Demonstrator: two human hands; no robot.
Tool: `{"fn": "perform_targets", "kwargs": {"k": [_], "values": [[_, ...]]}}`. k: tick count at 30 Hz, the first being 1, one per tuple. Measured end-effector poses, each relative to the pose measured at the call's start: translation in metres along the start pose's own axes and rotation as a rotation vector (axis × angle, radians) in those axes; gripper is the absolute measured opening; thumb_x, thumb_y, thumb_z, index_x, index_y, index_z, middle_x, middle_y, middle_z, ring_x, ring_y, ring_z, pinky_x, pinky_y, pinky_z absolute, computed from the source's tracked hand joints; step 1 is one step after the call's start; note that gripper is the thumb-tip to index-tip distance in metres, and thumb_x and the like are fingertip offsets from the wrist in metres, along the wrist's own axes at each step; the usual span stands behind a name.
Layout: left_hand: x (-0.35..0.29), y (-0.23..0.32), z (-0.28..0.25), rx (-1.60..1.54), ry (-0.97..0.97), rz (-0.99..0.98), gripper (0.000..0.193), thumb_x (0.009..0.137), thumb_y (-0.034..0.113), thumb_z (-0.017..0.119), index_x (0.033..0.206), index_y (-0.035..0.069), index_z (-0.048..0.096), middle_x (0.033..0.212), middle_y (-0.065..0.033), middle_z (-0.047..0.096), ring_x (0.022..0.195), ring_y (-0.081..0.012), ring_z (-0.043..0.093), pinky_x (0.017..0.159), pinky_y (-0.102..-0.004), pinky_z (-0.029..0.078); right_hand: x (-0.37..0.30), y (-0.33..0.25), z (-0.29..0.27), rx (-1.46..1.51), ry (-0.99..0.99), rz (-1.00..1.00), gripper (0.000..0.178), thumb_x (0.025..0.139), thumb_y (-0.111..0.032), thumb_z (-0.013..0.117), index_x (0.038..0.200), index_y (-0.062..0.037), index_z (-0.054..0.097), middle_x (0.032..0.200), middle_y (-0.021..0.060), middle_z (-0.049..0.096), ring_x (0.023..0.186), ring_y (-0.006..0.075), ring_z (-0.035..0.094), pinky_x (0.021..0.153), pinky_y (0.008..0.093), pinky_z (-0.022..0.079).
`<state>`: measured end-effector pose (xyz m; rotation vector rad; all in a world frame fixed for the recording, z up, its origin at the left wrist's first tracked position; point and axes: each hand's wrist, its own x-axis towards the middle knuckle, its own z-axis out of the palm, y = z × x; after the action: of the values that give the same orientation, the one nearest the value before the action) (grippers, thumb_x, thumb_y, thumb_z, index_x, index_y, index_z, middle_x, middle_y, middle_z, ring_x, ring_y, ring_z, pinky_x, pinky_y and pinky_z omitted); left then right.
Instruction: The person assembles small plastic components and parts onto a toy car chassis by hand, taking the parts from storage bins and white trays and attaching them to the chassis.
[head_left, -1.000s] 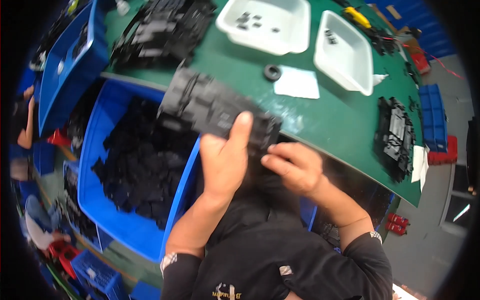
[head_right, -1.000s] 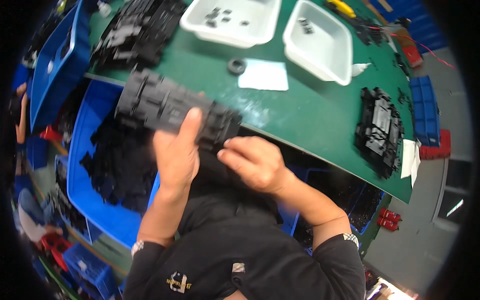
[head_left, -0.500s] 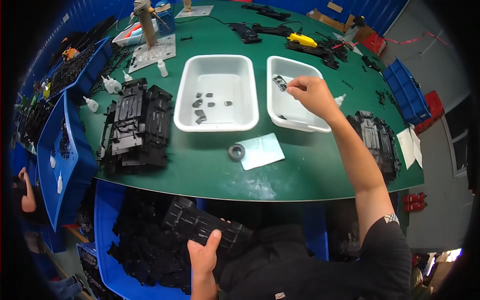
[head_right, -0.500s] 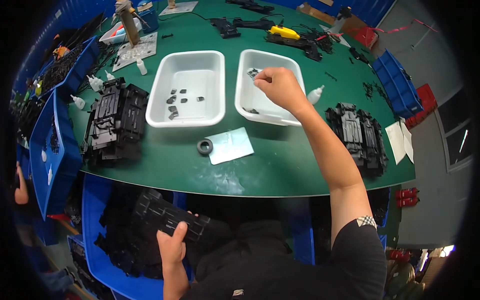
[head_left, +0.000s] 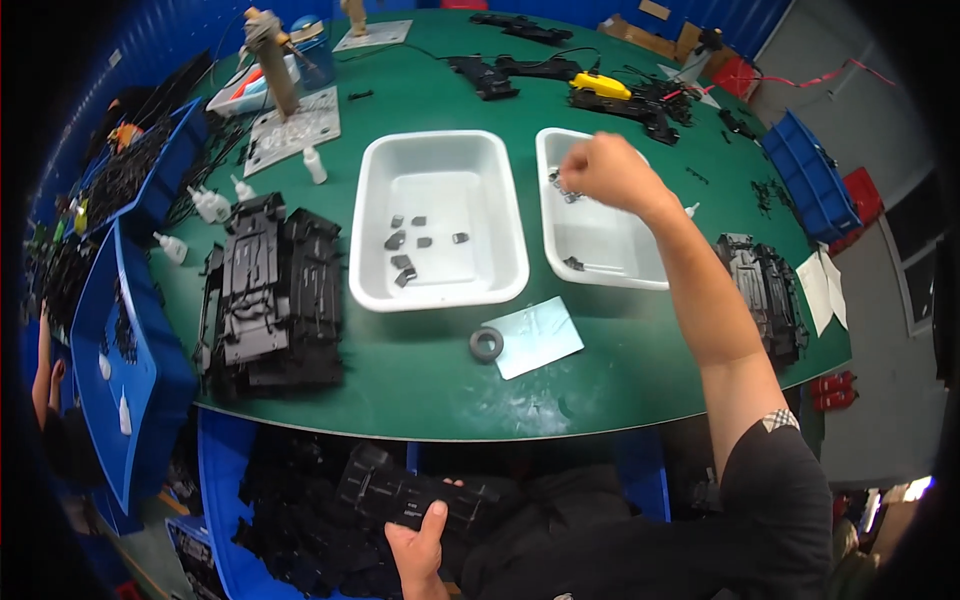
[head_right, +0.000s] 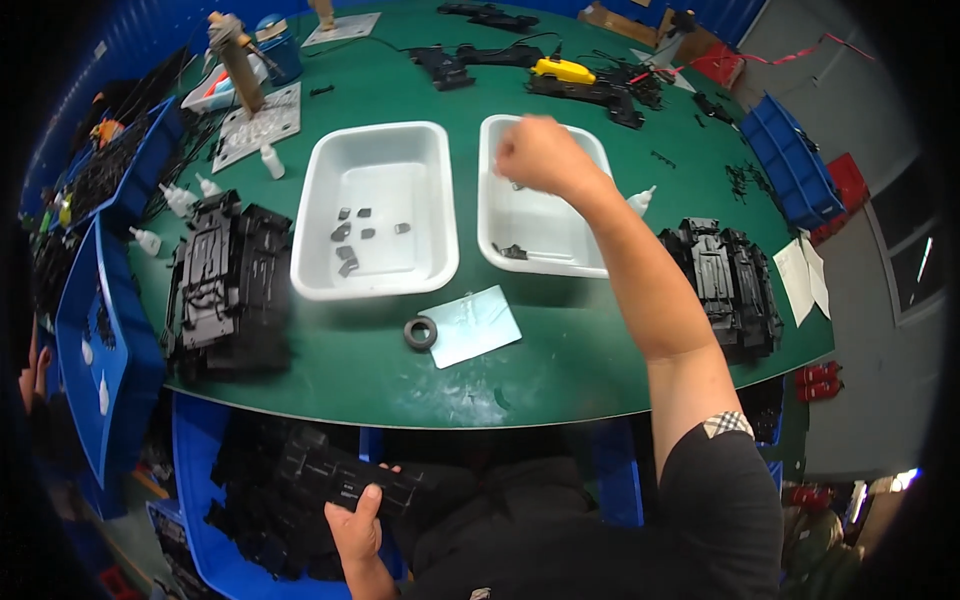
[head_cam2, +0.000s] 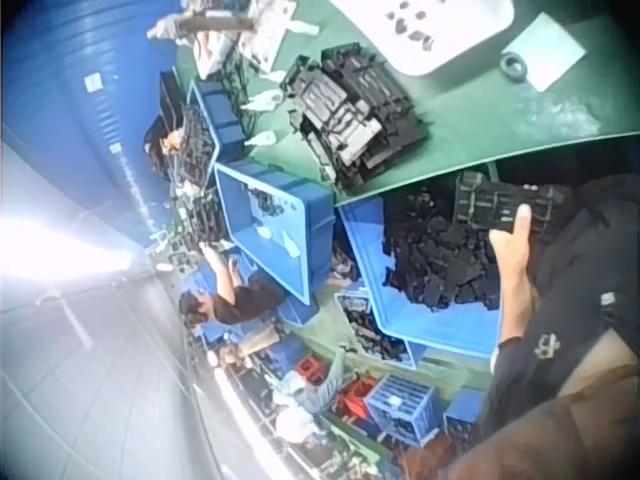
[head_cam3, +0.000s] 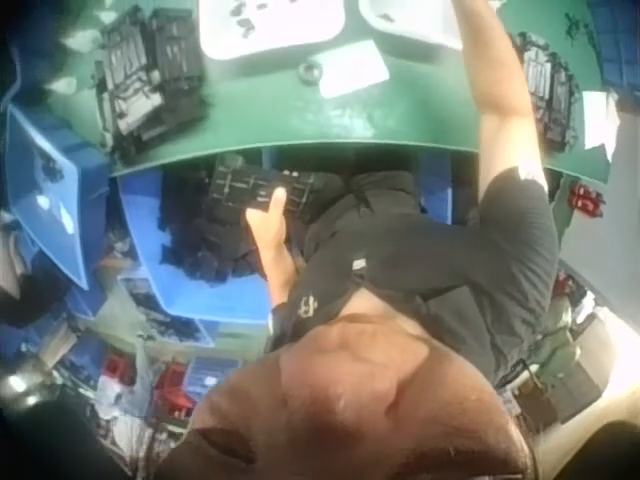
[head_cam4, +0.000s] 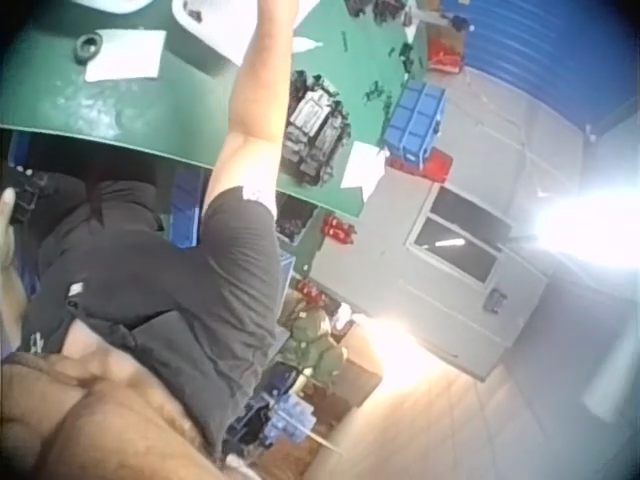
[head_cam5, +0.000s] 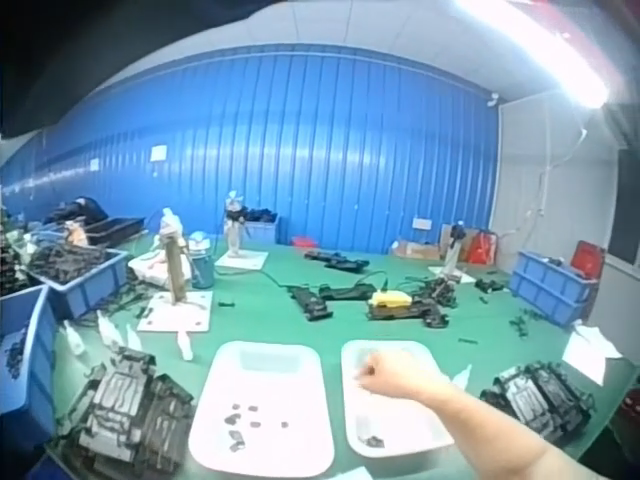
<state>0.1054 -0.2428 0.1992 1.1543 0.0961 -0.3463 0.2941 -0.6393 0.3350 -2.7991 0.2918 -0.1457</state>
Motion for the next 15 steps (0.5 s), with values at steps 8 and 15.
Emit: {"fn": "perform_targets", "kwargs": {"k": [8, 15], "values": [[0.011, -0.002, 0.006, 0.036, 0.005, -0.046, 0.02, 0.081, -0.001, 0.062, 0.1, -0.005, 0.058, 0.093, -0.0136, 0.063, 0.092, -0.0249, 0.062, 0.09, -0.0487, 0.05, -0.055, 0.031, 0.039, 0.103, -0.39, -0.042, 0.026, 0.067, -0.011, 0.072, 0.092, -0.0038, 0.069, 0.08, 0.0104, 0.067, 0.073, 0.0226, 0.063, 0.068, 0.0322, 0.05], [0.003, 0.0, 0.02, -0.008, 0.01, 0.004, 0.023, 0.082, -0.003, 0.061, 0.104, -0.004, 0.056, 0.096, -0.0143, 0.062, 0.094, -0.0254, 0.061, 0.091, -0.0515, 0.049, -0.053, 0.048, 0.034, 0.2, -0.271, -0.009, 0.014, 0.068, -0.005, 0.069, 0.082, -0.0023, 0.068, 0.077, 0.0098, 0.066, 0.071, 0.0211, 0.063, 0.068, 0.0316, 0.05]]}}
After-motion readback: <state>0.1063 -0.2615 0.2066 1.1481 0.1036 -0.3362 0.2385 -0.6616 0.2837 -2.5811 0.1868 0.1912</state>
